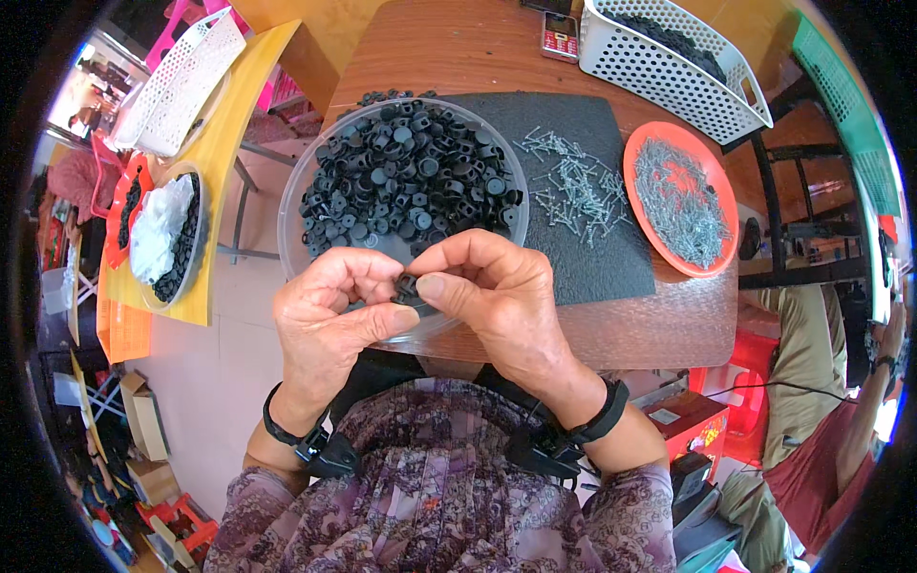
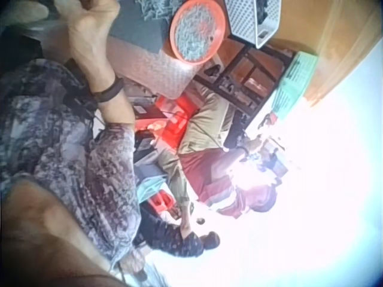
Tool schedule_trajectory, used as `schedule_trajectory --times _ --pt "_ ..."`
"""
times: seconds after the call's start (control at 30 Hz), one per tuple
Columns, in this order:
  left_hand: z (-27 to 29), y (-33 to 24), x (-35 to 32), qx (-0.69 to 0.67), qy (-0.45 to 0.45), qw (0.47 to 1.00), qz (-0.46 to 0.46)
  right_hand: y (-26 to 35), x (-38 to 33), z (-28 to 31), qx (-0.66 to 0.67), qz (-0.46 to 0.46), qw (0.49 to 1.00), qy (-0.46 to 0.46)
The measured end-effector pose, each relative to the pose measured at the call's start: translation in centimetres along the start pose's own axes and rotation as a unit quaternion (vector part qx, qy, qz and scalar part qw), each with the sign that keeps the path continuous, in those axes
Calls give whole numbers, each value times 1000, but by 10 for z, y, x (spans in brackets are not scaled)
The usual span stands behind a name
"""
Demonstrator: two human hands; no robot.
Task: Manually assembling small black plastic components by hand in a workshop.
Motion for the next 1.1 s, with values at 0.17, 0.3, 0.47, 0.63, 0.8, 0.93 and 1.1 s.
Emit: schedule_trajectory --times 0.17,0.3,0.47,0.63,0.8,0.93,1.1 --pt "-1 -2 2 -33 -4 998 60 0 0 1 -6 -13 1000 -10" --pt "1 -1 3 -35 -2 998 47 -1 1 0 -14 -23 999 -19" --pt "1 -2 5 -94 -3 991 98 -2 0 0 -5 -22 999 -31" --pt "1 4 6 -146 -10 984 97 0 0 -5 13 -13 999 -40" --pt "-1 -1 4 -161 -29 982 92 -1 1 -7 27 -26 999 -31" --pt "0 -2 1 -125 -30 990 56 -1 0 -6 22 -30 999 -30" --pt "3 -7 3 -42 -5 999 22 0 0 -4 6 1 1000 -15"
Point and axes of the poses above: each hand's wrist, its own x-axis towards the middle knuckle, its own z-axis out of the back of the hand, y = z × x, the point moved 4 cm from there along x, towards the middle knuckle, and after that the axes turned 4 degrees about x, right-handed, at the moved point
